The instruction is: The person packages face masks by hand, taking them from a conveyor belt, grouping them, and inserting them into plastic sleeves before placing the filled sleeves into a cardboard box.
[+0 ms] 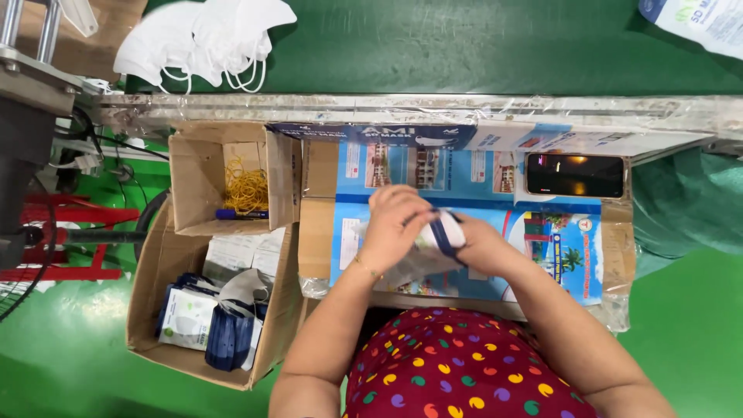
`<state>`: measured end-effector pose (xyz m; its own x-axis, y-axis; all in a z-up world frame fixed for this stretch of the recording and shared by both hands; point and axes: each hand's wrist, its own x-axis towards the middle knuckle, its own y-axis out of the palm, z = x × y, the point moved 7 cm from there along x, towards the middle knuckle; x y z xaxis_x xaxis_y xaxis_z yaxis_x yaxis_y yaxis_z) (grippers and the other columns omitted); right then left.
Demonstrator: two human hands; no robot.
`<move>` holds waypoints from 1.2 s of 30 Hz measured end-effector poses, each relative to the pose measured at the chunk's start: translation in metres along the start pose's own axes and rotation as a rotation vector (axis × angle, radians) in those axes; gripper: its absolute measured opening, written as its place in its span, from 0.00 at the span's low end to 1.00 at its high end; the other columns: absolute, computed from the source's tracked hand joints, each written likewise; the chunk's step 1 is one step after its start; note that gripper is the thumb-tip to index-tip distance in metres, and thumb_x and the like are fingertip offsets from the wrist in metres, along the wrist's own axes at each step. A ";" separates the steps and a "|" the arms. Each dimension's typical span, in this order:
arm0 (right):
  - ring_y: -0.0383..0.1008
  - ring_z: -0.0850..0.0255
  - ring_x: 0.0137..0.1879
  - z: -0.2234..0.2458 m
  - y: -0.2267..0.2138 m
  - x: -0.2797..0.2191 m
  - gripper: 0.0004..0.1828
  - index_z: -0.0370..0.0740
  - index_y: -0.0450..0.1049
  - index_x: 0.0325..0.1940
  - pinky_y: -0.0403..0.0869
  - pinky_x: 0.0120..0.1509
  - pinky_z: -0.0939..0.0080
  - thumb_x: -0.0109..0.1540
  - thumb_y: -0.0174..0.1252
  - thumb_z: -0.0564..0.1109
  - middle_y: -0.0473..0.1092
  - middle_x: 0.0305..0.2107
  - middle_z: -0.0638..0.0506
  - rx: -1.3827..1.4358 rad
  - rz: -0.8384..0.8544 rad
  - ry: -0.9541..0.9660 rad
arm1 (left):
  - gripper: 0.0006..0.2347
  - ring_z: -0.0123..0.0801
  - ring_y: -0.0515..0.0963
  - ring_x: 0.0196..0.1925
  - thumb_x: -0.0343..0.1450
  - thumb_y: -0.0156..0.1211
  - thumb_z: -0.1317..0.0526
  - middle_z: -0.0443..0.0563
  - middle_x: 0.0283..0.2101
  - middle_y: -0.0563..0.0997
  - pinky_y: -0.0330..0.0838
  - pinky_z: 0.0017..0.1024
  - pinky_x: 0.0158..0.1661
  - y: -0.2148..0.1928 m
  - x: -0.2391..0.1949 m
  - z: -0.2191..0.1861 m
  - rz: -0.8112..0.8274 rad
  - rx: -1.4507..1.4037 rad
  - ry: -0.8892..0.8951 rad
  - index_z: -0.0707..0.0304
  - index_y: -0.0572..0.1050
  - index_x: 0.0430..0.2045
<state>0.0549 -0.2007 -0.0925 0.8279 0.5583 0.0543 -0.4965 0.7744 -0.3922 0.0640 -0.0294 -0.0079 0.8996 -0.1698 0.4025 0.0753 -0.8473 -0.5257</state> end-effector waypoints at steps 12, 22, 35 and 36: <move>0.78 0.52 0.44 -0.061 0.024 -0.020 0.09 0.40 0.82 0.46 0.76 0.51 0.58 0.65 0.61 0.45 0.78 0.39 0.43 -0.320 0.251 0.304 | 0.04 0.44 0.76 0.52 0.71 0.65 0.62 0.48 0.40 0.81 0.62 0.45 0.59 0.014 -0.006 -0.014 0.119 -0.019 0.104 0.60 0.77 0.31; 0.73 0.49 0.57 0.045 -0.034 -0.005 0.15 0.33 0.74 0.50 0.70 0.61 0.53 0.60 0.62 0.39 0.73 0.50 0.41 -0.064 -0.176 -0.172 | 0.06 0.48 0.80 0.43 0.70 0.66 0.60 0.52 0.39 0.81 0.69 0.40 0.45 -0.003 0.002 -0.027 0.231 -0.082 -0.051 0.63 0.78 0.32; 0.76 0.57 0.41 0.036 -0.017 -0.012 0.09 0.41 0.79 0.48 0.73 0.48 0.61 0.64 0.61 0.41 0.76 0.37 0.47 -0.387 -0.082 0.060 | 0.06 0.38 0.80 0.43 0.68 0.60 0.56 0.44 0.36 0.78 0.69 0.38 0.44 -0.006 -0.041 -0.024 0.037 0.226 0.117 0.54 0.77 0.33; 0.76 0.57 0.42 0.032 -0.017 -0.013 0.09 0.41 0.79 0.48 0.72 0.48 0.61 0.64 0.62 0.41 0.76 0.37 0.47 -0.401 -0.071 0.045 | 0.06 0.38 0.80 0.43 0.69 0.60 0.56 0.43 0.36 0.78 0.70 0.37 0.44 -0.011 -0.045 -0.021 0.005 0.190 0.060 0.53 0.78 0.33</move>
<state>0.0443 -0.2115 -0.0577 0.8714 0.4872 0.0575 -0.3041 0.6283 -0.7161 0.0135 -0.0226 -0.0046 0.8734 -0.2081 0.4404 0.1560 -0.7369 -0.6577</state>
